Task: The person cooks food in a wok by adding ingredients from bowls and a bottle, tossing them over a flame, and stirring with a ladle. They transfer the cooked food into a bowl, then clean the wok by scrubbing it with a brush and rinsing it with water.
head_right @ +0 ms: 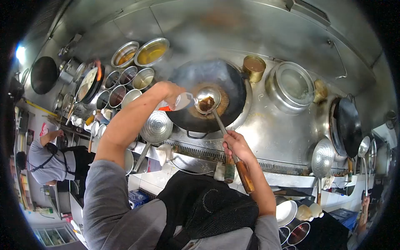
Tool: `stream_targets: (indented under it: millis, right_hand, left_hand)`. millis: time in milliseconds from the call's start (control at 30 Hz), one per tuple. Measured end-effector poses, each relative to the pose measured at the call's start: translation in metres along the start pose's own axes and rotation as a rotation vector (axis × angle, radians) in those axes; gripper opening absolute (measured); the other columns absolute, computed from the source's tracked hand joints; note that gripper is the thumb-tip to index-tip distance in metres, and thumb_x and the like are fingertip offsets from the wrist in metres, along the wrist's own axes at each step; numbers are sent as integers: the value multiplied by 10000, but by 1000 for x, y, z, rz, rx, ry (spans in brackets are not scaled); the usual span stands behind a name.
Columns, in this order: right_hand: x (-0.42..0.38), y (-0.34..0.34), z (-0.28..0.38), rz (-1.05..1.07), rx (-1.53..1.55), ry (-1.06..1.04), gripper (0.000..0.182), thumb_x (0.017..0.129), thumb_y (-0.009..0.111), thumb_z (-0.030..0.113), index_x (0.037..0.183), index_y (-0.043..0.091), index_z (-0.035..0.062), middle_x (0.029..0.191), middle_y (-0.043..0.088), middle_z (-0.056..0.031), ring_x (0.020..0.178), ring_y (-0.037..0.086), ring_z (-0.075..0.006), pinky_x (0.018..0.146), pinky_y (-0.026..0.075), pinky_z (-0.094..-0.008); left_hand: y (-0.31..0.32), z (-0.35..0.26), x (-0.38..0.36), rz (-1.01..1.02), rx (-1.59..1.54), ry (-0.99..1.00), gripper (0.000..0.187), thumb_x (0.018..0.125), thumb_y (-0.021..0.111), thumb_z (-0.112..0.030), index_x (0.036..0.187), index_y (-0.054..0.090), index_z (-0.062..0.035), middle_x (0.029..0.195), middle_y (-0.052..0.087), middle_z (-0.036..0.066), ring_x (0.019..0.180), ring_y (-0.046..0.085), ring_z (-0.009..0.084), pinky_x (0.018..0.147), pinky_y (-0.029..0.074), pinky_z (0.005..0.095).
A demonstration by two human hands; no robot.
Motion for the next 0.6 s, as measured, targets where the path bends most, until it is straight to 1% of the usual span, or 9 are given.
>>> stream_targets:
  millis: [100,167,400,500,567,600]
  right_hand:
    - [-4,-6,3,20,8,-8,335,1007,522,216,1255,491,-7,714,534,-4,482,464,-82,434,405,-252]
    - [-7,-10,3,29,53,1,325,1003,532,212,1241,496,-7,713,538,-7,476,460,-84,427,400,-252]
    - [-9,-21,0,80,74,2,316,993,555,222,1200,498,-8,722,544,-19,476,459,-91,413,390,-260]
    - [-8,-21,1,92,89,8,302,987,563,222,1179,501,-2,727,543,-21,471,453,-92,406,388,-265]
    - [-7,-20,1,109,117,27,328,988,559,212,1223,499,-8,720,544,-22,482,470,-98,408,392,-265]
    - [-3,-19,3,119,107,35,328,988,559,212,1223,499,-8,720,544,-22,482,470,-98,408,392,-265]
  left_hand:
    - [-7,-11,-11,-15,17,10,867,605,888,-276,1372,500,-165,1190,671,147,1107,637,348,914,514,439]
    - [-16,-15,-17,-72,20,-19,858,606,888,-275,1370,508,-180,1198,668,142,1115,634,348,919,514,440]
    - [-23,-26,-26,-68,17,-56,850,600,890,-279,1359,519,-186,1198,667,144,1125,628,349,924,513,443]
    - [-17,-24,-24,-50,-20,-63,861,596,890,-285,1362,509,-181,1195,668,139,1120,632,346,926,512,442]
    - [-7,-21,-22,-16,-57,-61,910,630,876,-297,1417,439,-163,1241,632,184,1157,601,375,951,495,446]
    - [4,-17,-25,-14,-71,-69,910,630,876,-297,1417,439,-163,1241,632,184,1157,601,375,951,495,446]
Point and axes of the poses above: each hand's wrist, its own x-axis towards the middle knuckle, its own y-axis out of the palm, z = x × y, the point moved 10 cm from there along x, towards the middle knuckle
